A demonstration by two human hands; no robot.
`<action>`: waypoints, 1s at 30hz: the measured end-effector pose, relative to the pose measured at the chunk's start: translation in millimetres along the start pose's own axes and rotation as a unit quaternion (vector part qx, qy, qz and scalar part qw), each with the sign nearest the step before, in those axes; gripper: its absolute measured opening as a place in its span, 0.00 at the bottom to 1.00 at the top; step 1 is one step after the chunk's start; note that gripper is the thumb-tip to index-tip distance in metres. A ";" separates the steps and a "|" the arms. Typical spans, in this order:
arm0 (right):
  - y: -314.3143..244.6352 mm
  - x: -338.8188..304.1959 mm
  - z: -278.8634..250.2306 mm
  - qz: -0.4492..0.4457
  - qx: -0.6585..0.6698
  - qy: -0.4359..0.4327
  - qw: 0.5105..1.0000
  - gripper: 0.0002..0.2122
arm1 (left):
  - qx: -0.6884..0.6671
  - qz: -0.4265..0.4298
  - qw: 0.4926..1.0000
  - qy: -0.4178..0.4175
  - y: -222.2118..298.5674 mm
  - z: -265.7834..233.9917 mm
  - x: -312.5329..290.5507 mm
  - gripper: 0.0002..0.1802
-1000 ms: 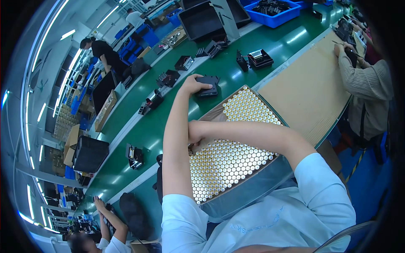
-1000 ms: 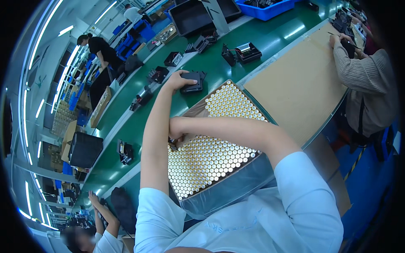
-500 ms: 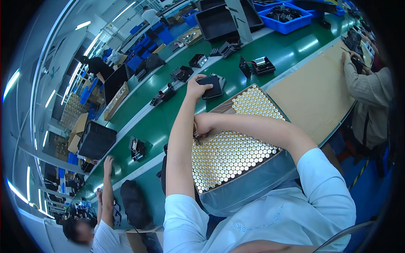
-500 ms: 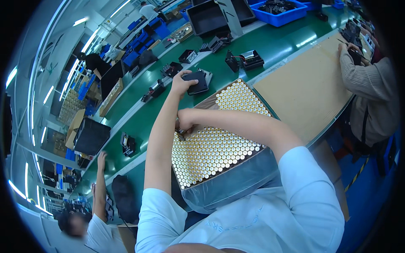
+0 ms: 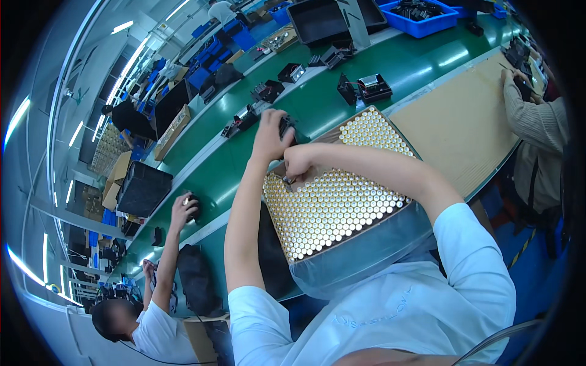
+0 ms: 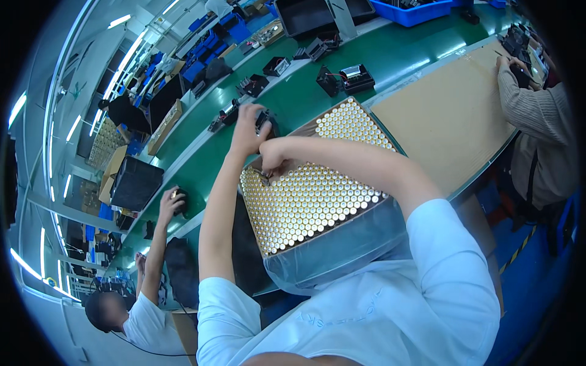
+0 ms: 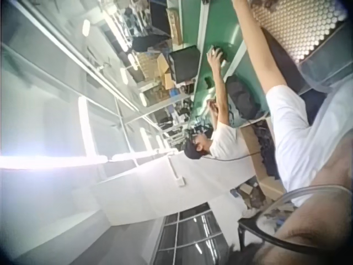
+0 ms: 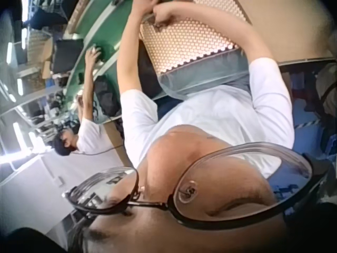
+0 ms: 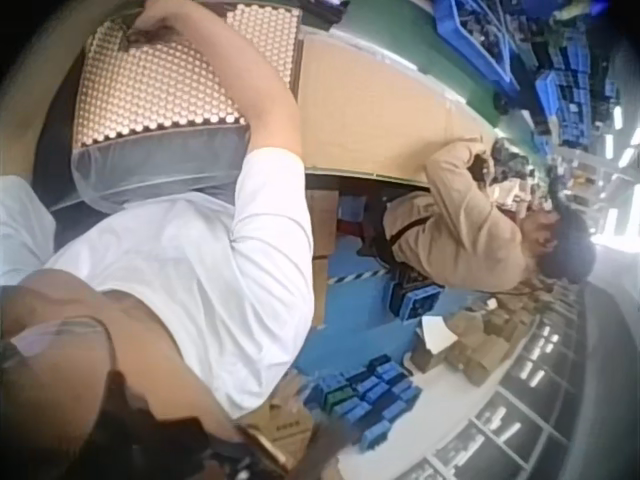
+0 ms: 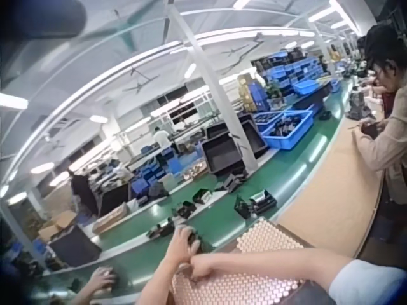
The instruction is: Assembling cylindrical battery cells into a grid tray using a specialized jig and hand tool.
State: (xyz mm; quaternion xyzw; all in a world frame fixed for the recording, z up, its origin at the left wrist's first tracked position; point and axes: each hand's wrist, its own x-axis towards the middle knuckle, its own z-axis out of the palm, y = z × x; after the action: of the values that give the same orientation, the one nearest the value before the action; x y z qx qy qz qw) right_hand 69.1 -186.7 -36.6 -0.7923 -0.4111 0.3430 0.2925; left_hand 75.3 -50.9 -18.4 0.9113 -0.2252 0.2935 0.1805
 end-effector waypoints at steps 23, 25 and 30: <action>-41.3 40.4 -97.1 0.038 -0.035 0.174 0.983 0.17 | -0.484 -0.539 0.686 0.064 -14.1 -43.3 -23.6 0.18; -46.9 46.0 -91.9 0.015 -0.113 0.183 0.977 0.17 | -0.501 -0.528 0.680 0.089 -1.5 -50.5 -22.3 0.17; -37.1 57.3 -79.8 -0.090 -0.230 0.301 0.921 0.16 | -0.642 -0.534 0.534 0.131 -12.7 -50.5 -16.8 0.14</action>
State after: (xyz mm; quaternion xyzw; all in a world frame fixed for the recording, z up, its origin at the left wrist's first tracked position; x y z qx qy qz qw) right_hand 139.4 -134.1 21.1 -0.8632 -0.4410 -0.0430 0.2422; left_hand 46.8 -12.0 7.3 0.4531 0.2015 0.0351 0.8677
